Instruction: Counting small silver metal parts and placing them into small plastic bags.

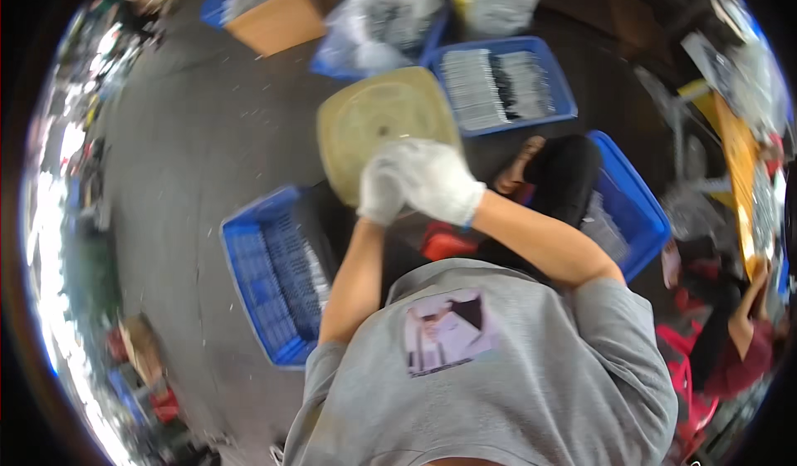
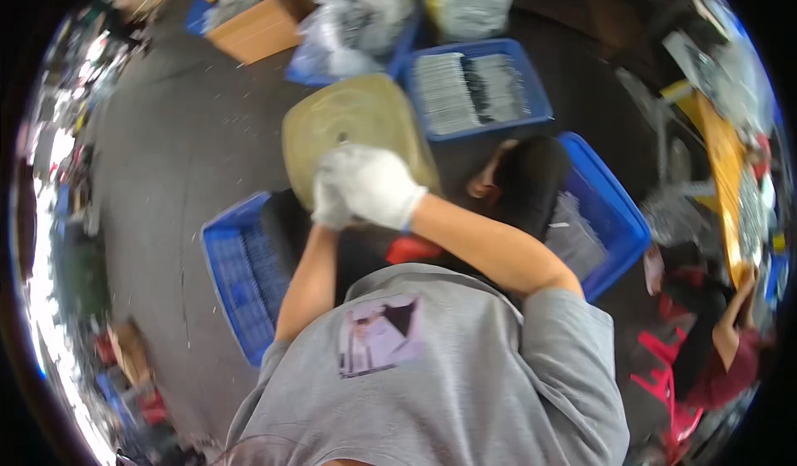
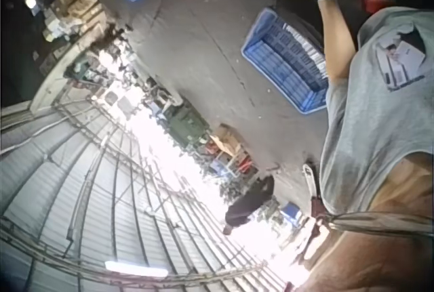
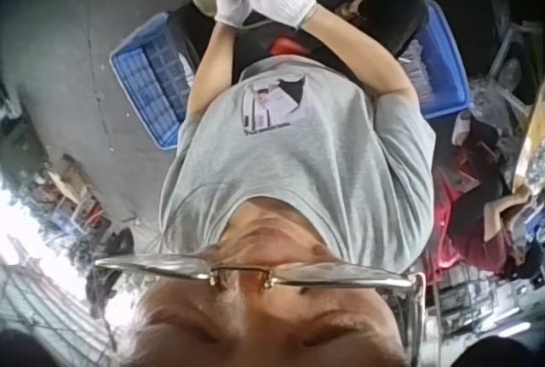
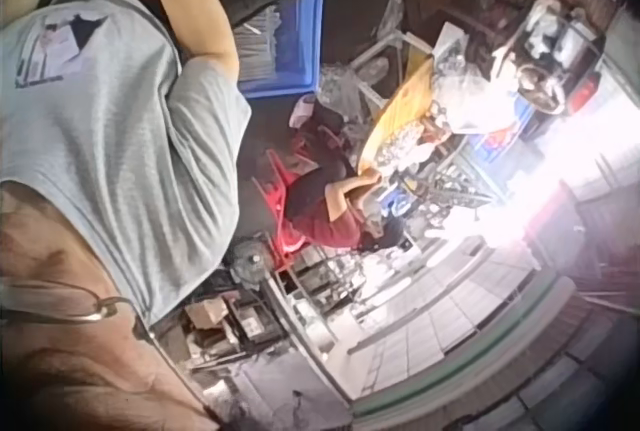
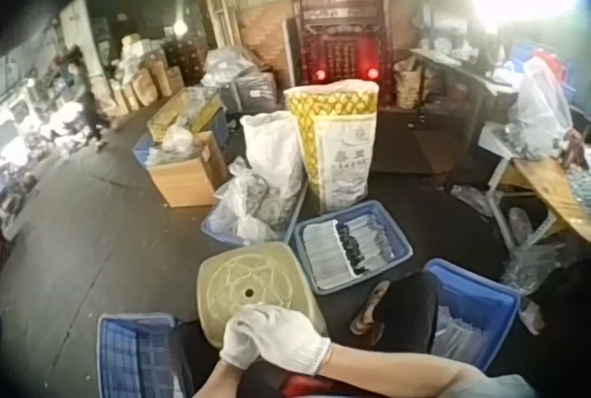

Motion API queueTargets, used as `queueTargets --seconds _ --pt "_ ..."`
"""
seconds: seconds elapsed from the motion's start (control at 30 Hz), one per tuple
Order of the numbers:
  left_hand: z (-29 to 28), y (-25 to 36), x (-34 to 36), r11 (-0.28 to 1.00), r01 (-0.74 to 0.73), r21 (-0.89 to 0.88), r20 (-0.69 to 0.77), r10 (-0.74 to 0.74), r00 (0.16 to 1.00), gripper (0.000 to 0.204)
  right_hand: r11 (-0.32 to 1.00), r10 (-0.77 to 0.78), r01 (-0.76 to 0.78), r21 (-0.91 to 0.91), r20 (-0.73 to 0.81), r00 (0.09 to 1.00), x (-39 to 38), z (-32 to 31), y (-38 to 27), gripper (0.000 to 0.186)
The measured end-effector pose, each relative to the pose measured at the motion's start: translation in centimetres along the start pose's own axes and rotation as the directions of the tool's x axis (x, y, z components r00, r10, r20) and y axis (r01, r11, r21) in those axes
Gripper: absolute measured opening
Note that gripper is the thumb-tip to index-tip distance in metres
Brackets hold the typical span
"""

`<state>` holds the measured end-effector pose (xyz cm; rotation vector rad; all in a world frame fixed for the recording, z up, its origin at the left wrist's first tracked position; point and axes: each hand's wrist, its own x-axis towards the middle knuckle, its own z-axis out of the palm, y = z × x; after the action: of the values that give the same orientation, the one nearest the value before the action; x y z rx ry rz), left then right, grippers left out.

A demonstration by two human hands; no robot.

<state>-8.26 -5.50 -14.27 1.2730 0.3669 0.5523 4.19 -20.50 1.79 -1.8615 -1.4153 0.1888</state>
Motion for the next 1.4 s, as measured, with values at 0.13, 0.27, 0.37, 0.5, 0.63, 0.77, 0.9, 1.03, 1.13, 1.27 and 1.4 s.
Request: queueTargets --seconds 0.13,0.27,0.37,0.5,0.63,0.77,0.9,1.03,1.13,1.27,1.4 --pt "6.6 3.8 -1.3 0.887 0.266 -0.378 -0.081 -0.318 0.944 0.03 0.947 -0.321 0.322 -0.021 -0.145 0.936 -0.3 -1.6 1.7 0.03" --pt "2.5 0.2 -0.1 0.985 0.166 -0.054 -0.258 -0.175 0.95 0.016 0.978 -0.091 0.142 0.154 -0.296 0.951 -1.1 -5.6 0.5 0.018" --pt "8.3 6.2 0.5 0.734 -0.088 0.674 0.071 0.054 0.996 0.018 0.996 -0.063 0.092 0.012 -0.647 0.759 -3.5 -13.0 2.5 0.016" --pt "6.8 6.2 0.7 0.759 -0.081 0.646 0.075 0.042 0.996 0.019 0.941 0.146 -0.329 -0.076 -0.787 0.599 -10.2 -23.6 8.0 0.018" --pt "7.9 6.7 2.0 0.722 -0.057 0.689 0.07 0.013 0.997 0.018 0.679 0.352 -0.712 -0.176 -0.774 0.527 -22.6 -25.7 19.7 0.015" --pt "8.1 8.0 2.0 0.675 -0.074 0.734 0.06 0.044 0.997 0.017 0.49 0.611 -0.825 -0.28 -0.564 0.555 -34.1 -18.7 29.7 0.015" --pt "10.8 7.7 4.1 0.746 -0.189 0.639 0.137 0.132 0.982 0.017 0.246 0.919 -0.961 -0.129 -0.284 0.274 -38.1 -13.9 31.8 0.024" --pt "13.8 7.8 7.7 0.916 -0.085 0.391 0.269 -0.025 0.963 0.029 0.242 0.885 -0.967 -0.076 -0.392 0.252 -40.6 -12.5 35.0 0.019" --pt "17.8 7.3 10.7 0.926 -0.122 0.357 0.357 -0.015 0.934 0.025 0.513 0.678 -0.852 -0.103 -0.56 0.476 -29.1 -16.6 32.4 0.017" --pt "22.1 5.4 16.9 0.744 -0.142 0.653 0.413 -0.192 0.89 0.019 0.855 0.516 -0.368 0.366 -0.668 0.536 -7.6 -20.9 18.7 0.022" --pt "21.2 -5.5 24.0 0.246 -0.611 0.752 0.632 -0.008 0.775 0.024 0.975 0.11 0.052 0.218 -0.671 0.734 2.7 -17.6 15.6 0.032"
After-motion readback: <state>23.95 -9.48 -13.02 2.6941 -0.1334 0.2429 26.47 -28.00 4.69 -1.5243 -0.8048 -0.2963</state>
